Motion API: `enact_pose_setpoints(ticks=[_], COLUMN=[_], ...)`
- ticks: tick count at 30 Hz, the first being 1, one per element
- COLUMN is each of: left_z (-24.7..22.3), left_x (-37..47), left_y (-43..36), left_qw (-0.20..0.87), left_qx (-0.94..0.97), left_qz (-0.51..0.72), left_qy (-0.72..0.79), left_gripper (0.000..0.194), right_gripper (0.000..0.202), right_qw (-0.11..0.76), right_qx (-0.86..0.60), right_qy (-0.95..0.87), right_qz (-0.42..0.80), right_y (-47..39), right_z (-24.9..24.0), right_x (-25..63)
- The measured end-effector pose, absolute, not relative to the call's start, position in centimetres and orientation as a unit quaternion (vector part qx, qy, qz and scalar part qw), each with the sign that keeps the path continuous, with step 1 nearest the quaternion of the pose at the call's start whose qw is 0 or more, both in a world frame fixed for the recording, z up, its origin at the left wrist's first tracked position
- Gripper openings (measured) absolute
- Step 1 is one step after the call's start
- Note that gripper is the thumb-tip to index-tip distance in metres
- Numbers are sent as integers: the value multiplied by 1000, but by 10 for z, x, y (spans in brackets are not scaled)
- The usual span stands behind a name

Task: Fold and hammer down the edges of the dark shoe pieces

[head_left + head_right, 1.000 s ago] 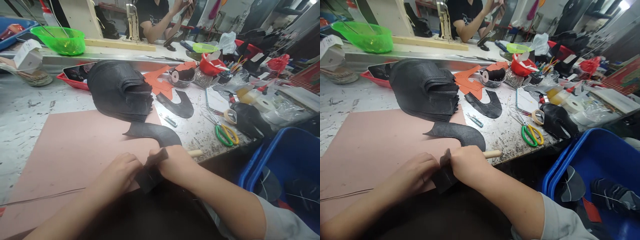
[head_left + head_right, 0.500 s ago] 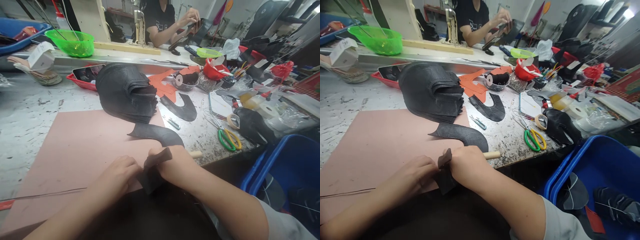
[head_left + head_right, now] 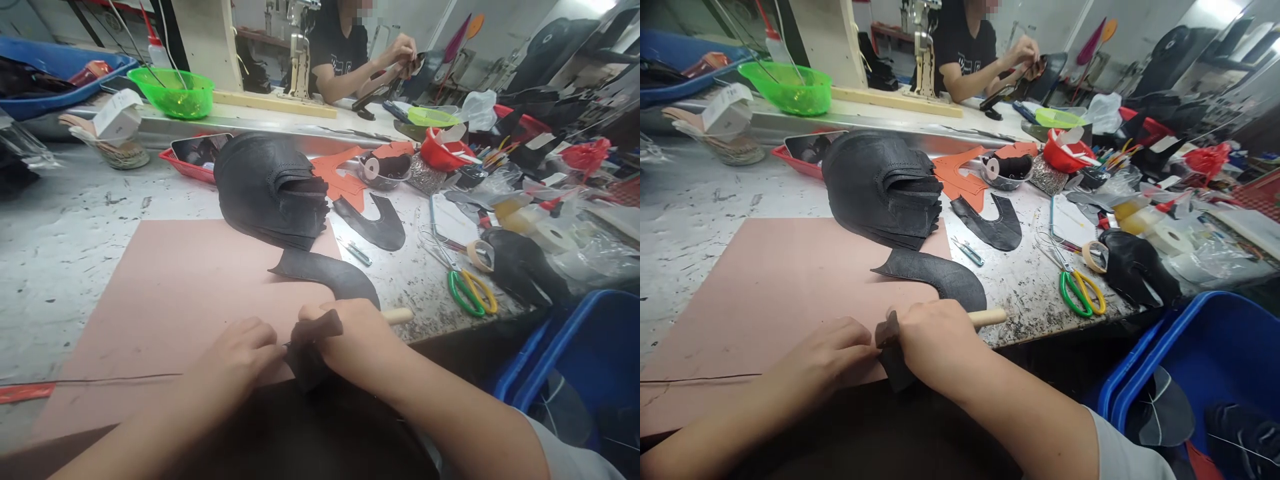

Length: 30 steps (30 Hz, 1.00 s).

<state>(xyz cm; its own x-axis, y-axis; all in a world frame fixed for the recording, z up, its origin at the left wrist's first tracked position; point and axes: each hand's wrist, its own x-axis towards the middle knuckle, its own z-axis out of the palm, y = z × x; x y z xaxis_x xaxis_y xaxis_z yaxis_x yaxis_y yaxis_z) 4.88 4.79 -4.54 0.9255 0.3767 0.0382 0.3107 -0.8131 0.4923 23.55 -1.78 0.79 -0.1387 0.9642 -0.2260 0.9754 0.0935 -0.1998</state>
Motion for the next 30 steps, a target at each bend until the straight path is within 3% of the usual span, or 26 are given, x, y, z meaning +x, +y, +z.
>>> enact_pose_setpoints(ticks=[5, 30], left_z=[-45, -51], left_x=[45, 28], left_y=[50, 53], left_qw=[308, 288], left_qx=[928, 932], left_qz=[91, 117], left_qy=[190, 185], left_gripper=[26, 28], right_gripper=[12, 11], right_qw=[37, 48], right_qx=[643, 622], right_qy=[753, 768], right_qz=[-138, -142], right_y=[-17, -10], right_z=[1, 9], right_x=[231, 215])
